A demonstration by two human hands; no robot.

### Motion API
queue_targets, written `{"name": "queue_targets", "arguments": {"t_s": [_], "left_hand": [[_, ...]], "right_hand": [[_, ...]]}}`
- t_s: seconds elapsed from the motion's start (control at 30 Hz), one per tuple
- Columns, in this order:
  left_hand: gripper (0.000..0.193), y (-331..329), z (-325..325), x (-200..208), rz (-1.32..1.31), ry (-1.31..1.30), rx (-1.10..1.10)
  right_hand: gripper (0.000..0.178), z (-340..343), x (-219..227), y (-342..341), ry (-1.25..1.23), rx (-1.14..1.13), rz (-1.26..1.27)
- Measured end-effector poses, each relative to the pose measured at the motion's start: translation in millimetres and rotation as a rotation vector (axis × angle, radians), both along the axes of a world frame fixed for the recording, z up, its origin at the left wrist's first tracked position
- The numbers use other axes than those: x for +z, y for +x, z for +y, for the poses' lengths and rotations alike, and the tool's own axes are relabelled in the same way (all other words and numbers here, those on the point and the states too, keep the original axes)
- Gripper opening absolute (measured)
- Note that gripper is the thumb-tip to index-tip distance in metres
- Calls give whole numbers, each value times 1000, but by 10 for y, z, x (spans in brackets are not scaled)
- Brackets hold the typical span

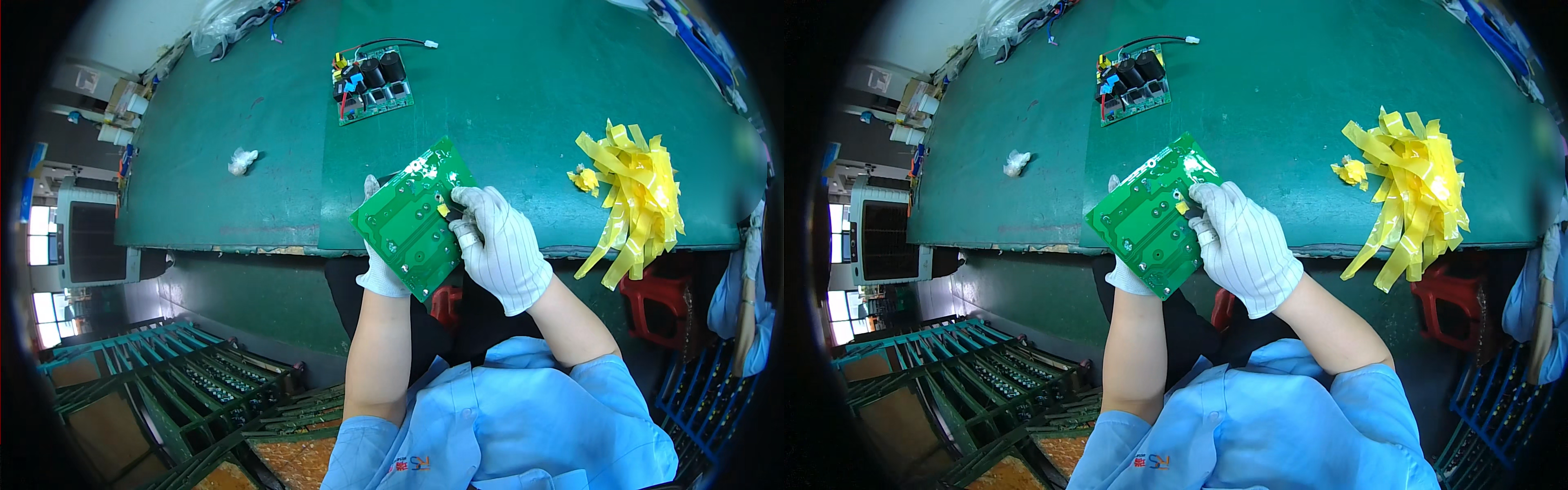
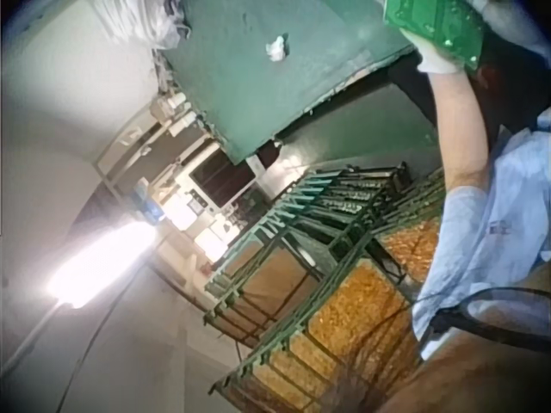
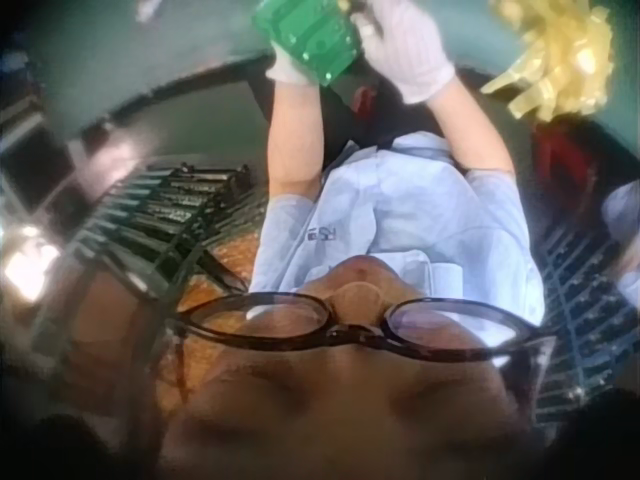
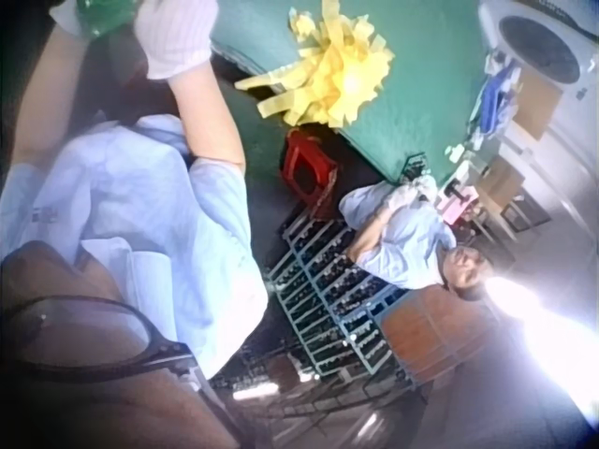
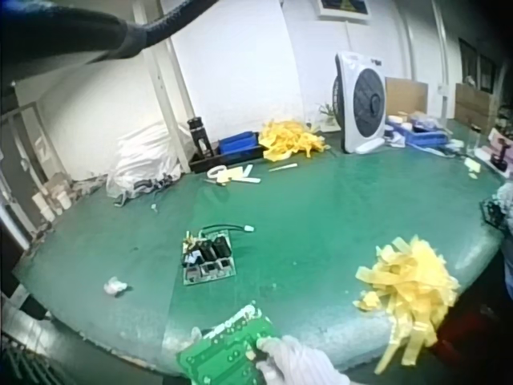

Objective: Assembling electronic components and applying yellow adhesive tape to circuit boards.

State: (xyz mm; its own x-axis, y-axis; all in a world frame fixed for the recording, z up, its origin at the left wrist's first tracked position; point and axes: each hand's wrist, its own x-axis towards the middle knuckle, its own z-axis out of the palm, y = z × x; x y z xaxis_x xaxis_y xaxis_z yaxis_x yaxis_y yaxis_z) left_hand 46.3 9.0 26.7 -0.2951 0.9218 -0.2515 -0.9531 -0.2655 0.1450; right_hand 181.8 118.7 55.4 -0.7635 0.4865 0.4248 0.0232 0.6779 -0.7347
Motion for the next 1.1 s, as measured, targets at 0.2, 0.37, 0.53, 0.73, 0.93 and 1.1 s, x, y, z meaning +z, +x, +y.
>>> {"name": "queue_targets", "arguments": {"t_s": [0.2,0.37,0.53,0.73,0.93,1.1], "left_hand": [[76,-16,-1,-11,39,-5,2],[76,8,-4,3,37,39,-14],[76,2,-7,-26,44,49,-12],[74,53,-2,42,39,36,-6],[73,34,-13,4,42,8,28],[67,15,-20,-5,130,65,-13]], "right_hand": [[32,-9,-11,-5,18,-4,14],[34,33,-19,-3,45,31,39],[37,-10,-16,-54,54,-10,26],[38,24,11,40,11,73,-13],[36,-31,-46,36,-3,20,8],[35,-38,-49,25,-40,15,52]]}}
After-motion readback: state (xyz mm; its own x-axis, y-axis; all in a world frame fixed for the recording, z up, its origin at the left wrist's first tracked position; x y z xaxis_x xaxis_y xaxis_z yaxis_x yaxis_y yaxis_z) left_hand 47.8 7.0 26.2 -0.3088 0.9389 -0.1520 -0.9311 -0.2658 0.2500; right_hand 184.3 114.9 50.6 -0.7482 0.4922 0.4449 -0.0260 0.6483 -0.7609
